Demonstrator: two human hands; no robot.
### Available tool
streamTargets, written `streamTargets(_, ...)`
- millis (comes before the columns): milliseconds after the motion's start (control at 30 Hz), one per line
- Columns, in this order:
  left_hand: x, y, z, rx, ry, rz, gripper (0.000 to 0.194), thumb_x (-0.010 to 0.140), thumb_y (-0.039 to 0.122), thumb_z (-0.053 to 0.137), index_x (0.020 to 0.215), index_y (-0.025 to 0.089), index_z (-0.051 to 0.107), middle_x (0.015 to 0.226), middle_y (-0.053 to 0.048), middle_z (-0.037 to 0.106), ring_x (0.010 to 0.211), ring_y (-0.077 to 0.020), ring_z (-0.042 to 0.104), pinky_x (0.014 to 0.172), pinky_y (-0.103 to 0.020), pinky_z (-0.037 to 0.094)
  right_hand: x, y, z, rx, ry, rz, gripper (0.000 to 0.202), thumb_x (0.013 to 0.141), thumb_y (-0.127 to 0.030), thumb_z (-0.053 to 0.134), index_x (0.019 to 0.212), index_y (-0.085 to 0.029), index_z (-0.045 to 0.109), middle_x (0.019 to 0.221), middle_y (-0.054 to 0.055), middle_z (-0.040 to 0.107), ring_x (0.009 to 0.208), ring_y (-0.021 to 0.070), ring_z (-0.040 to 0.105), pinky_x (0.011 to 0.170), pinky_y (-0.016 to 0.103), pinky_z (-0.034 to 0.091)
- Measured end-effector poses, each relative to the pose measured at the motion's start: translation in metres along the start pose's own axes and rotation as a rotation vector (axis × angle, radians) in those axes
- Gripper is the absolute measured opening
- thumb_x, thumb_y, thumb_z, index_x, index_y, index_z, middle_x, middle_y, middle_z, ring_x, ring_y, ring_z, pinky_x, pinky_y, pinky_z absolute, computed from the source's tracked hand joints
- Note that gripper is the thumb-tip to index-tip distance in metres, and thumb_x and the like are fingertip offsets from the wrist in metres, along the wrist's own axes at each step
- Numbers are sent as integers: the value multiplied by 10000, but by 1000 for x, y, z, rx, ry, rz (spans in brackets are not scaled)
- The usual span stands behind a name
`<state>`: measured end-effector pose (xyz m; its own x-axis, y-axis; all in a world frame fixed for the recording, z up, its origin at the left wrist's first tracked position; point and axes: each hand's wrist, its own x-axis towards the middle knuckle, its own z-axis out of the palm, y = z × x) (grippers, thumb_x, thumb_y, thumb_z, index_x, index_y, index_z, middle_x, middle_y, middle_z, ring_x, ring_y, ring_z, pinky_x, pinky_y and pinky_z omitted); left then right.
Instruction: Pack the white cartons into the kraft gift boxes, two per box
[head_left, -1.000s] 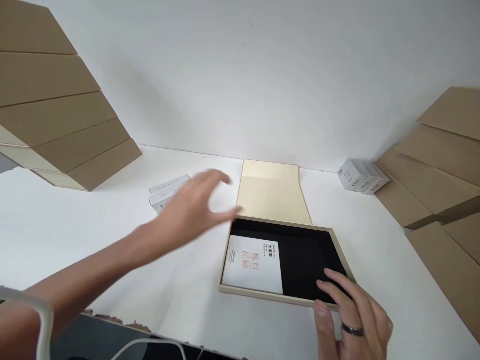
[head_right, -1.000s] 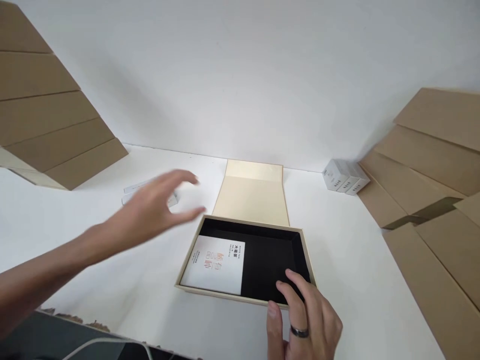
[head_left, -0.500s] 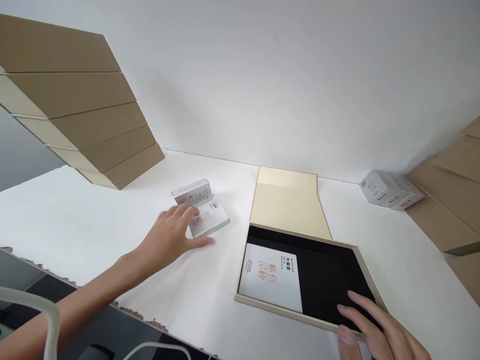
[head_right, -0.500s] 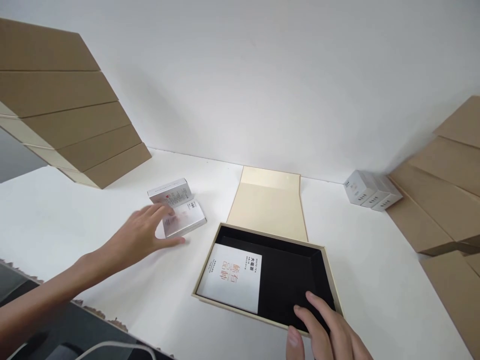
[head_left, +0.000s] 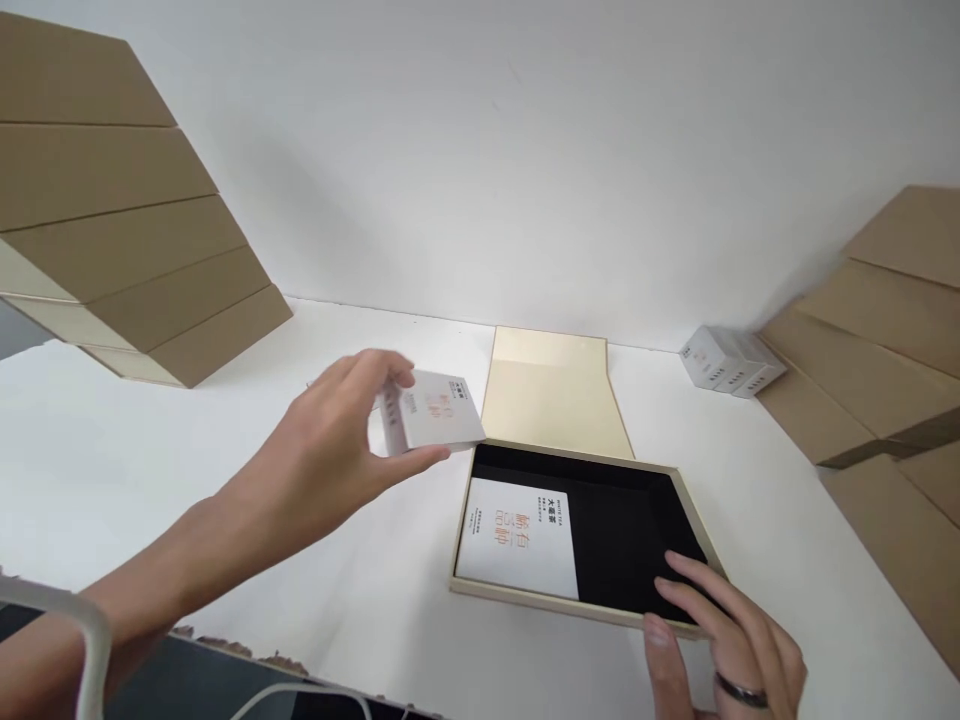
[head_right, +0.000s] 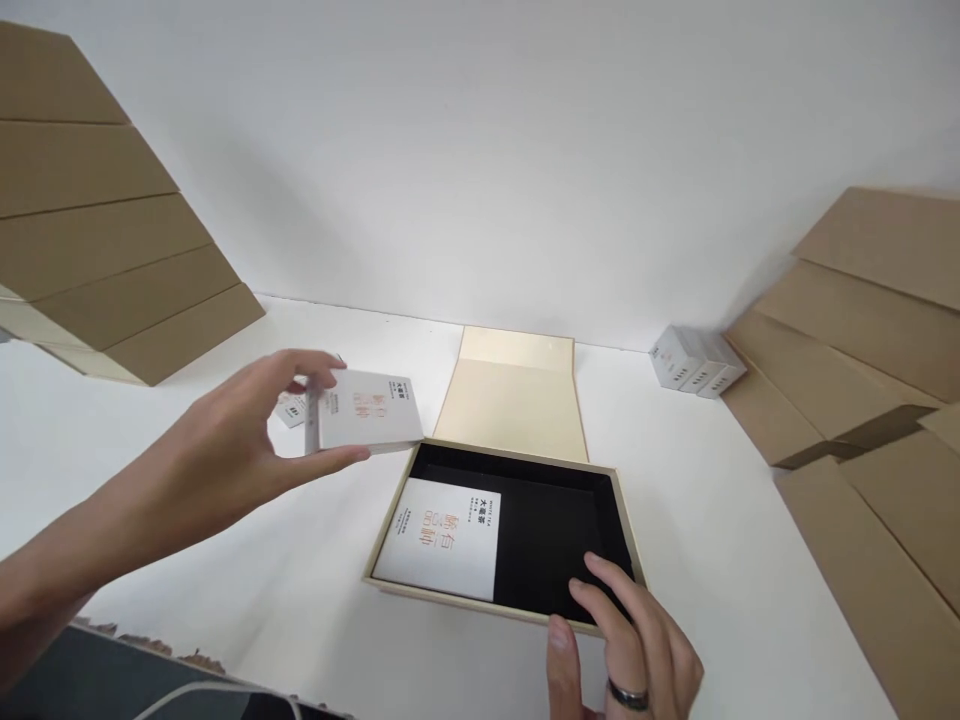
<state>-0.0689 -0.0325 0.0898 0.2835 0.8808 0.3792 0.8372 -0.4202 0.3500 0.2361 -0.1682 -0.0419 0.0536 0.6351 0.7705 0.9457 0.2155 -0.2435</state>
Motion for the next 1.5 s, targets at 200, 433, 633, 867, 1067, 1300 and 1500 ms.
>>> streamTargets(200,11,64,5,-37,75,281,379,837,448,758,1035,241,509,1249,-91,634,1141,-336,616,833,-420,533,-1,-7,-11,259,62,261,202,967,-285,599,1148,-196,602,1249,104,638,1145,207,606,951,347,456)
streamTargets(433,15,102,58,-357,-629,290,460,790,432,844,1067,229,537,1138,-49,660,977,-233,640,765,-333,526,0,-14,-15,426,315,459,204,921,-236,648,1114,-192,599,1182,112,658,1124,225,644,933,387,495)
streamTargets(633,40,125,73,-333,-933,312,597,781,586,783,1212,223,585,1161,-88,670,1022,-282,644,709,-320,498,-2,-17,-18,311,191,601,326,939,-427,627,1197,-248,540,1391,114,554,1323,286,518,1072,504,398)
streamTargets(867,63,138,74,-131,-1172,367,880,840,709,597,1483,147,385,881,-101,725,724,-281,672,580,-327,460,6,-39,-11,404,-100,975,660,954,-708,456,1458,-317,285,1652,106,253,1506,341,286,1140,540,328)
streamTargets(1067,71,132,88,-130,-1307,433,897,798,730,633,1493,190,457,1091,-155,749,941,-337,695,719,-370,511,5,-38,-10,388,-104,974,709,951,-725,443,1477,-279,279,1634,140,264,1478,340,328,1099,482,391)
streamTargets(1300,35,114,81,-457,-806,337,566,888,713,566,1182,241,671,1151,-102,738,1072,-314,681,799,-388,546,-5,-32,-4,358,-57,999,772,951,-662,529,1544,-236,279,1544,185,368,1312,320,489,969,425,471)
streamTargets(1500,41,-4,49,-5,12,12,508,929,542,553,1276,172,531,1372,-164,617,1268,-371,579,1082,-540,437,-17,-17,6,427,39,884,920,921,-619,612,1593,-163,179,1478,242,441,1226,315,557,1093,568,397)
